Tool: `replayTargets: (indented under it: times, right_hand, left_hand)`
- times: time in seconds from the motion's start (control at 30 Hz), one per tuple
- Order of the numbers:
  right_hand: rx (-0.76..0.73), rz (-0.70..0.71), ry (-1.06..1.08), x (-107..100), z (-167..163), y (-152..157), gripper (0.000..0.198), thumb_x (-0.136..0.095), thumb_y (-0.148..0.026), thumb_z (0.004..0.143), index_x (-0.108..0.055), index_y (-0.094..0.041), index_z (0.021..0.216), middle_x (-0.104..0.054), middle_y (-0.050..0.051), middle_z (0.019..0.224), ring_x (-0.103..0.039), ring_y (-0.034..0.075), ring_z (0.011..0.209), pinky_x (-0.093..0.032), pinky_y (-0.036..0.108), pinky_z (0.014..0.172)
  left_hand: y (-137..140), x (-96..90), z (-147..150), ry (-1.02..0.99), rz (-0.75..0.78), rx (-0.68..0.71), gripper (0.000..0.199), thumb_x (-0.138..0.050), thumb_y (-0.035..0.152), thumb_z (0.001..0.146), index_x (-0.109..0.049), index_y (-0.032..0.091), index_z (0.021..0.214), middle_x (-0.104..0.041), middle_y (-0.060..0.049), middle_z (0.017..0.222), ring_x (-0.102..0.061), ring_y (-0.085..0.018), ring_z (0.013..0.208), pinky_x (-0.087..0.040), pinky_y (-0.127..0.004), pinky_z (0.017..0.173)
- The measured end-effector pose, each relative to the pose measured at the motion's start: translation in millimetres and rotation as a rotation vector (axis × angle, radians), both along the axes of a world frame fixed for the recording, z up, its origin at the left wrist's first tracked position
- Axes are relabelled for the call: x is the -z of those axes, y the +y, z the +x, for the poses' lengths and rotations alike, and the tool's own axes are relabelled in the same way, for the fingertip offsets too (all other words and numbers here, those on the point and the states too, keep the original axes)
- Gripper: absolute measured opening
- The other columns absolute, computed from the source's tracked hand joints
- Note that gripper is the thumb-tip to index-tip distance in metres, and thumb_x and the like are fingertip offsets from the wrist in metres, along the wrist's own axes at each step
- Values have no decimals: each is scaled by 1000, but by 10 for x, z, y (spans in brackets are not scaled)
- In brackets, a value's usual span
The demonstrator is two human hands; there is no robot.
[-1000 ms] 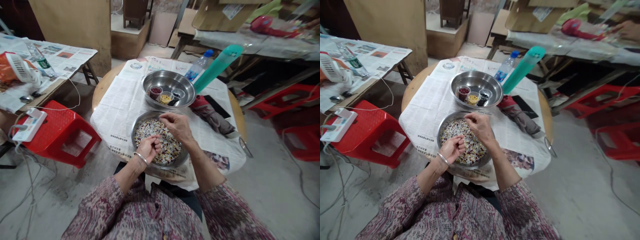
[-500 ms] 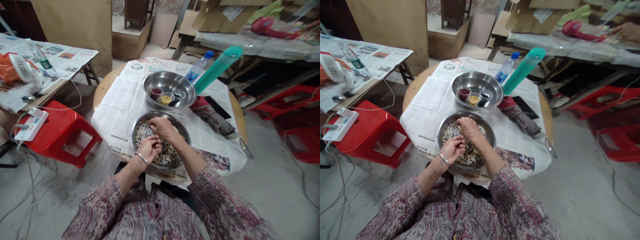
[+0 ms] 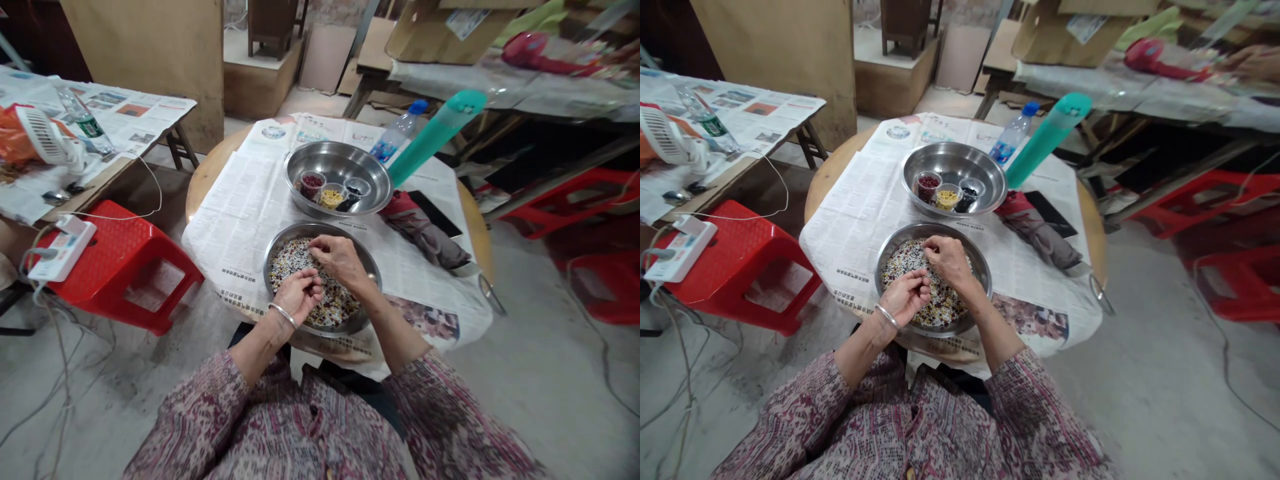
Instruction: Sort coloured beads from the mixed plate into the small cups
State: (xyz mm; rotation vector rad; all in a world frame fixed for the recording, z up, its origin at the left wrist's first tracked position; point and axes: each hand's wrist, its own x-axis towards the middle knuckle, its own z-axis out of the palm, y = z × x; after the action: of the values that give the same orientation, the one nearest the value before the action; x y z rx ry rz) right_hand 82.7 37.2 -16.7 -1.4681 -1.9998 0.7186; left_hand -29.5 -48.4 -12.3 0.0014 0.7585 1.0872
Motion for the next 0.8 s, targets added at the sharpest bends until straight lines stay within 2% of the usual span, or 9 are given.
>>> replayTargets:
  times: [0.23, 0.37, 0.47, 0.57, 0.67, 0.8]
  right_hand:
    - [89, -112, 244, 98, 136, -21, 22, -63, -37, 73, -71, -17, 77, -69, 2, 70, -56, 13, 61, -43, 26, 59]
    - [126, -237, 408, 33, 168, -79, 27, -70, -41, 67, -70, -17, 78, -66, 0, 66, -52, 11, 55, -42, 26, 55]
    - [37, -332, 448, -97, 197, -178, 27, -73, -40, 65, -72, -17, 80, -69, 1, 69, -57, 12, 59, -47, 27, 59]
    - [-120, -385, 376, -198, 232, -245, 25, -72, -39, 67, -75, -19, 81, -74, 4, 78, -64, 17, 70, -52, 30, 68]
    - [-151, -359, 310, -209, 240, -218, 26, -69, -40, 71, -77, -20, 86, -76, 5, 83, -67, 18, 74, -53, 31, 70]
    - [-44, -184, 209, -120, 161, -59, 24, -64, -34, 77, -77, -18, 90, -76, 6, 82, -67, 17, 71, -52, 28, 68]
  left_hand:
    - [-1, -25, 3, 15, -9, -8, 18, -41, -3, 84, -52, 11, 83, -53, 0, 62, -47, -5, 50, -37, -16, 51]
    - [1, -20, 7, 37, -35, -44, 18, -44, -2, 85, -57, 9, 85, -60, -4, 68, -56, -8, 57, -45, -20, 60]
    - [9, -19, 21, 33, -34, -73, 17, -45, 4, 89, -62, 8, 88, -66, -8, 75, -63, -12, 67, -51, -26, 73]
    - [19, -21, 37, 20, -20, -81, 19, -48, 11, 92, -65, 8, 84, -67, -8, 74, -65, -13, 70, -52, -28, 79]
    - [24, -22, 44, 30, -24, -99, 21, -46, 11, 93, -65, 8, 84, -67, -8, 73, -64, -12, 69, -53, -28, 81]
    - [16, 0, 48, 61, -35, -84, 22, -43, 0, 89, -64, 7, 89, -68, -8, 75, -65, -10, 67, -53, -26, 80]
